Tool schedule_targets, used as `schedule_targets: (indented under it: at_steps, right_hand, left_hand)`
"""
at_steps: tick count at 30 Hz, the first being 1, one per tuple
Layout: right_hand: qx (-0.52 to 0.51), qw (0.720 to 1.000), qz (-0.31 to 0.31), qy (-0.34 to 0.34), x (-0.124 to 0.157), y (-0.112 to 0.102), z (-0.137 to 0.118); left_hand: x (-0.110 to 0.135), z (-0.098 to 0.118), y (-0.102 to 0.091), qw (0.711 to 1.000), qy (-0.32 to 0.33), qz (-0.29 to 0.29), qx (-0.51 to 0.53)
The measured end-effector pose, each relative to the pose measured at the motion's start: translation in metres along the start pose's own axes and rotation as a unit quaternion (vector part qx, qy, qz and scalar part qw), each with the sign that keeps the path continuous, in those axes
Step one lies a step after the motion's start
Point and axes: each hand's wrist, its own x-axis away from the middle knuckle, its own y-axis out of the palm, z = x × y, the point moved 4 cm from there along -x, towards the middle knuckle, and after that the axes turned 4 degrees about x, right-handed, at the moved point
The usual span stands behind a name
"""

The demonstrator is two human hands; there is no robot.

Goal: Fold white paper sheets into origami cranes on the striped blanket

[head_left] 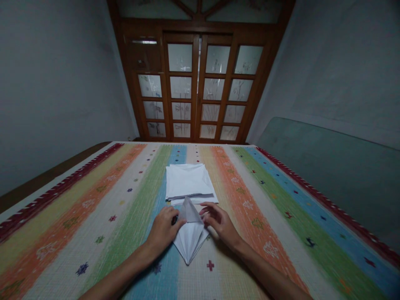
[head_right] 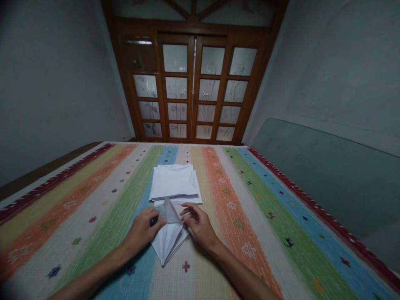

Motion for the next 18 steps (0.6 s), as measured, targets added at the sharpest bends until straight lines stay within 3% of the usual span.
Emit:
schedule_targets:
  at_steps: [7, 13, 18]
  right_hand:
    - [-0.047, 0.996, -0.066, 0.028, -0.002, 0.0, 0.003]
    - [-0.044, 0.998, -0.031, 0.043, -0.002, 0.006, 0.012]
    - [-0.041, 0.997, -0.037, 0.057, -0.001, 0.007, 0.01]
  left_hand:
    - [0.001, 0.004, -0.001, 1.0, 0.01, -0.017, 0.021]
    - [0.003, 0.005, 0.0, 0.999, 0.016, -0.027, 0.032]
    - [0.004, 0.005, 0.001, 0.998, 0.025, -0.019, 0.047]
